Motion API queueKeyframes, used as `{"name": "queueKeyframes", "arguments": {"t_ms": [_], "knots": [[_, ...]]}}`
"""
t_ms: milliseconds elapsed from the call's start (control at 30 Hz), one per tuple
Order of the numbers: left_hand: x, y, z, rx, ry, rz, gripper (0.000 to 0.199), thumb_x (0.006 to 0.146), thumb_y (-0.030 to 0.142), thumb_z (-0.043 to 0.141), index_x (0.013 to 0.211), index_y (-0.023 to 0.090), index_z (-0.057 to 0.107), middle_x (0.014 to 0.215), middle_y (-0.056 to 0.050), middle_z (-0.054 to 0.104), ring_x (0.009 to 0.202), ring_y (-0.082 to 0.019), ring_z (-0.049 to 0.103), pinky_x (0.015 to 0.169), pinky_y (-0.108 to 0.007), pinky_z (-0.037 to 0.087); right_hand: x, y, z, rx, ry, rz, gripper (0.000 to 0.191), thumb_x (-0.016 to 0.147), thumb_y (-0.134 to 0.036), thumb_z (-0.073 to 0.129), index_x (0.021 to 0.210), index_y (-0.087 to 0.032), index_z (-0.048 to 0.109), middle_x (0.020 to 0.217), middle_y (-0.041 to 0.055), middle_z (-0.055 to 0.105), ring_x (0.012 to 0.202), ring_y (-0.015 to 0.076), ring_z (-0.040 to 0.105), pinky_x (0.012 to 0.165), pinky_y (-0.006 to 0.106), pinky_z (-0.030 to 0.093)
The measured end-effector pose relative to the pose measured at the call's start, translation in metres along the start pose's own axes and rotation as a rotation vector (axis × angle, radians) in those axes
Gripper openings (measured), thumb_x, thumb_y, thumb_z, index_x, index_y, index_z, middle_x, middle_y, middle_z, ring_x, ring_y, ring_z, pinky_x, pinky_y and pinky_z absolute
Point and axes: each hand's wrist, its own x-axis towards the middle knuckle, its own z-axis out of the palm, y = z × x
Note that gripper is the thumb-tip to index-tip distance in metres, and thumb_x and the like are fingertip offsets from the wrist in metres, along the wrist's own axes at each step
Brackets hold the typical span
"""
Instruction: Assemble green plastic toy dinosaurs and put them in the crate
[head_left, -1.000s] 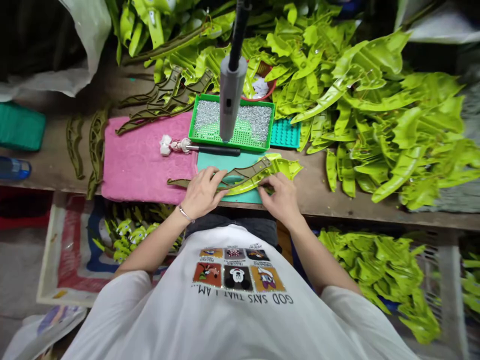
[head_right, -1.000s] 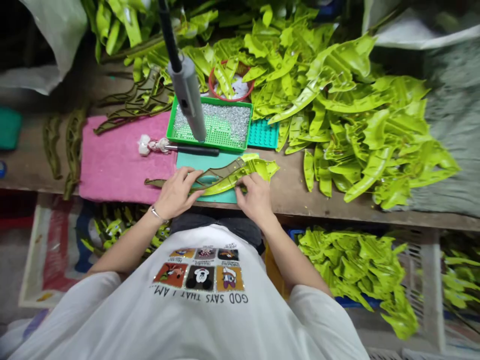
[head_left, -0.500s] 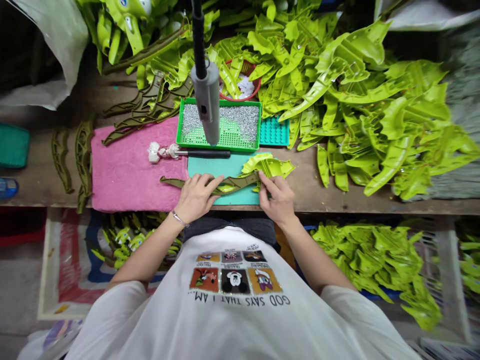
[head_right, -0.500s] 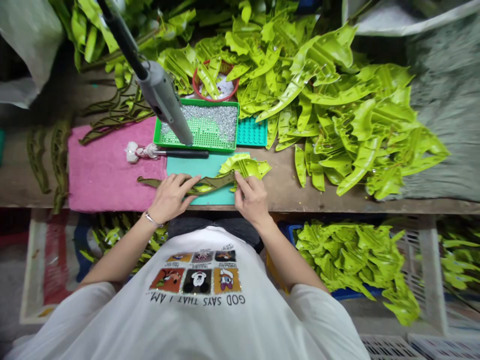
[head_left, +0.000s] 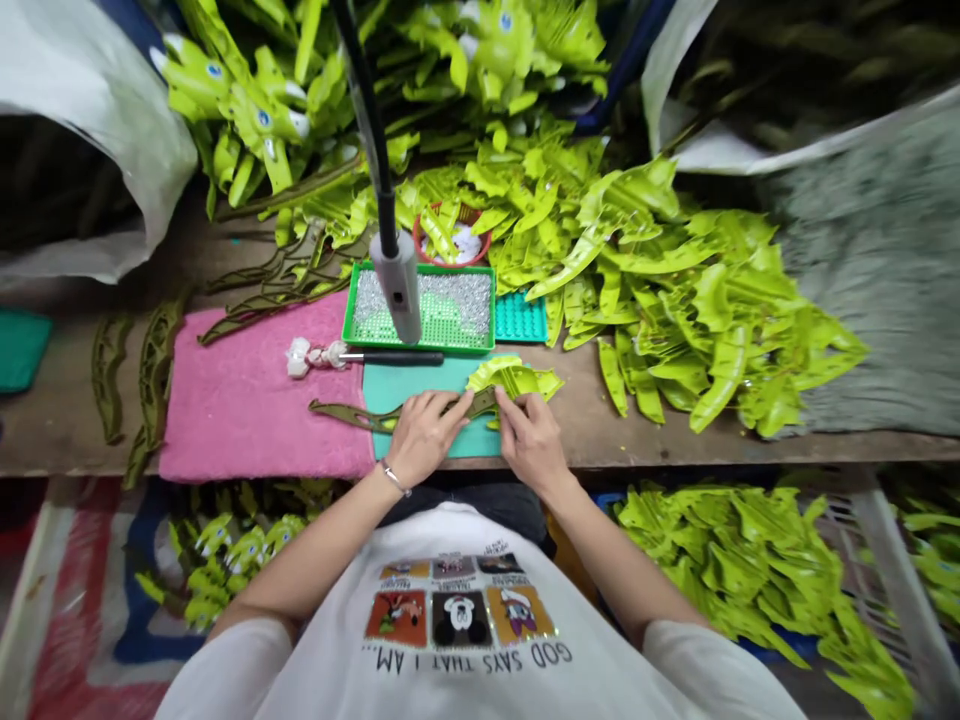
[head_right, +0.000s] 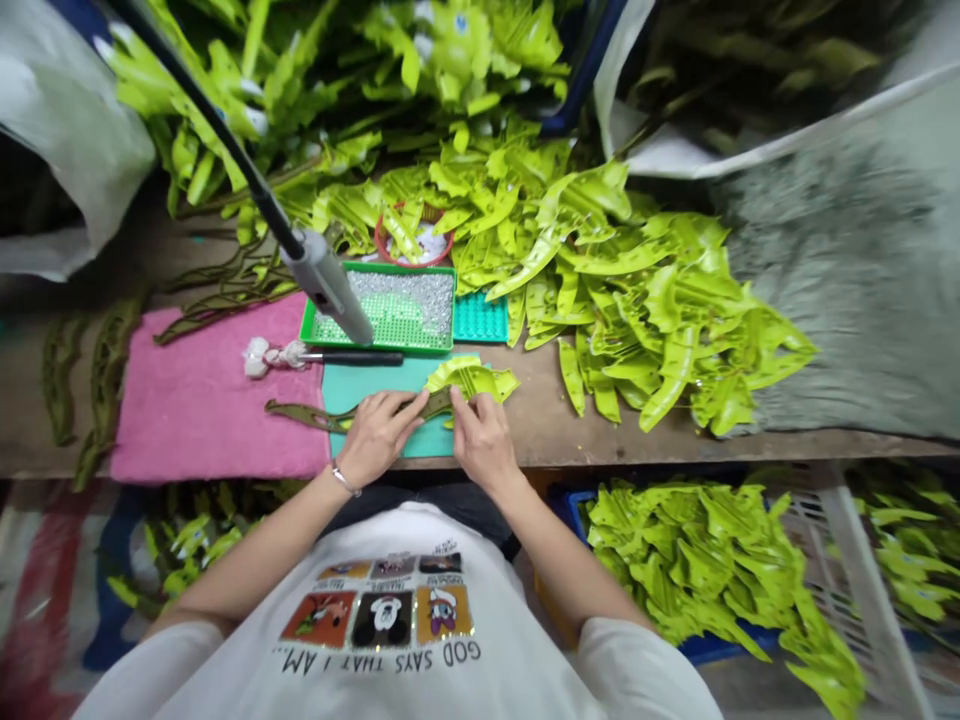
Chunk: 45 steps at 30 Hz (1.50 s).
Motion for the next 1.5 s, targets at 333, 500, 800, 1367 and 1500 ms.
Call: {"name": "queueKeyframes", "arguments": {"t_ms": [333, 500, 800, 1367, 1500], "knots": [[0.01, -0.012, 0.001, -0.033, -0.103, 0.045, 0.035, 0.102, 0.029, 0.049, 0.134, 0.02, 0.059, 0.106, -0.011, 0.066, 0.097, -0.023, 0.06, 0.084, -0.036, 0.053, -0.006, 0.01, 0.01, 0.064, -0.051, 0.017, 0.041, 0.096, -0.015, 0.045, 0.134, -0.013, 0.06, 0.092, 0.0127, 0.061, 0.083, 0.0214, 0.06, 0.076, 0.037, 0.055], [0.004, -0.007, 0.005, 0.027, -0.094, -0.005, 0.053, 0.098, 0.041, 0.055, 0.146, 0.02, 0.049, 0.152, -0.021, 0.041, 0.142, -0.036, 0.04, 0.111, -0.055, 0.04, -0.001, 0.005, -0.002, 0.131, -0.095, 0.046, 0.037, 0.096, -0.024, 0.051, 0.129, -0.011, 0.064, 0.092, 0.0123, 0.061, 0.082, 0.0212, 0.06, 0.075, 0.036, 0.055], [-0.008, 0.0, -0.013, 0.065, -0.071, 0.054, 0.047, 0.098, 0.025, 0.052, 0.144, 0.016, 0.047, 0.112, -0.014, 0.067, 0.103, -0.026, 0.062, 0.095, -0.044, 0.05, 0.118, 0.116, -0.02, 0.007, -0.071, 0.069, 0.043, 0.081, -0.011, 0.056, 0.122, -0.018, 0.07, 0.117, 0.0156, 0.068, 0.102, 0.0267, 0.06, 0.089, 0.046, 0.047], [0.06, -0.232, -0.109, 0.121, 0.121, -0.406, 0.047, 0.1, 0.023, 0.041, 0.146, 0.019, 0.048, 0.135, -0.013, 0.053, 0.133, -0.029, 0.046, 0.114, -0.051, 0.032, 0.185, 0.186, -0.028, -0.249, 0.125, 0.094, 0.033, 0.099, -0.032, 0.049, 0.095, -0.017, 0.078, 0.113, 0.0159, 0.074, 0.134, 0.0322, 0.053, 0.102, 0.066, 0.028], [0.125, -0.252, -0.085, 0.012, 0.008, -0.426, 0.048, 0.096, 0.014, 0.047, 0.143, 0.023, 0.052, 0.139, -0.009, 0.052, 0.14, -0.029, 0.04, 0.118, -0.054, 0.023, 0.136, 0.152, -0.045, -0.175, 0.238, -0.129, 0.054, 0.099, -0.057, 0.035, 0.111, -0.022, 0.075, 0.093, 0.0161, 0.075, 0.117, 0.0318, 0.065, 0.098, 0.061, 0.043]]}}
